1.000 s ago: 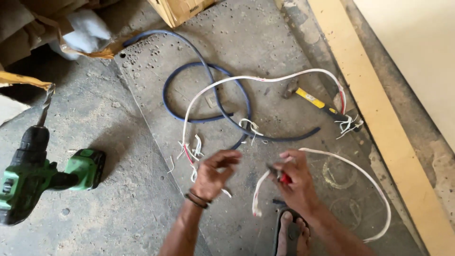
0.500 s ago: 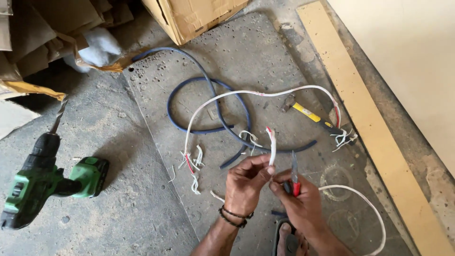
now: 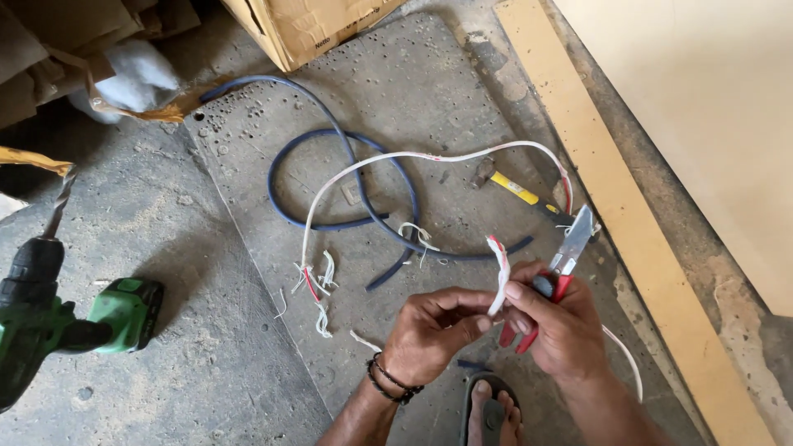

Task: Stripping the insulation from electrical wires using wire cutters

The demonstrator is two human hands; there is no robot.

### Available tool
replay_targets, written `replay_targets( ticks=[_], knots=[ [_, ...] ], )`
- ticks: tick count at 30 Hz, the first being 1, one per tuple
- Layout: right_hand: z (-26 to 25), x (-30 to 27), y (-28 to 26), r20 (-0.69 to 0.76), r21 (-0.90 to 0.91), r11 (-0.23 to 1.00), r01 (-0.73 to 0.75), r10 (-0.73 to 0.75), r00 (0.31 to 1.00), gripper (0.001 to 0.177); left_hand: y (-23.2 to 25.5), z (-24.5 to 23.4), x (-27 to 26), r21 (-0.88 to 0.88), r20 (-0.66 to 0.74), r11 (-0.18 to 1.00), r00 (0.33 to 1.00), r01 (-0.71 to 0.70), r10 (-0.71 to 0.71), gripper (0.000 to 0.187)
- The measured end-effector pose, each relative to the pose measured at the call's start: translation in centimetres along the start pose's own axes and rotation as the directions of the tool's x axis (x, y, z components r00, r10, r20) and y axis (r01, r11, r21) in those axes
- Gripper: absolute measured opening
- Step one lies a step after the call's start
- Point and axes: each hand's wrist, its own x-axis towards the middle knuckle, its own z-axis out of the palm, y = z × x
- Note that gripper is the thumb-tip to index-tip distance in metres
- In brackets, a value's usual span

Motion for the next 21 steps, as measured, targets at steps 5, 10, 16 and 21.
replay_targets(
  ticks=[5, 10, 16, 21],
  knots=[
    [-0.1, 0.0, -0.4, 0.034, -0.024, 1.000, 0.019, -0.019, 0.999, 0.007, 0.6, 0.4, 0.3, 0.137, -0.081, 0.991, 0.997, 0.006, 0.005, 0.023],
    [-0.4, -0.1, -0.4, -0.012, -0.044, 0.999, -0.012, 0.012, 1.000, 0.004, 1.2, 0.6, 0.4, 0.209, -0.125, 0.976, 0.992, 0.055, -0.029, 0.023],
    [0.1, 0.1, -1.0, 0.015, -0.222, 0.962, 0.156, -0.157, 0.987, 0.012, 1.7, 1.1, 0.4, 0.272, -0.163, 0.959, 0.986, 0.082, -0.038, 0.024],
    [-0.3, 0.5, -1.5, 0.136, -0.204, 0.962, 0.182, -0.156, 0.978, 0.009, 2.3, 0.9, 0.2, 0.328, -0.119, 0.939, 0.990, 0.107, -0.071, 0.023]
  ],
)
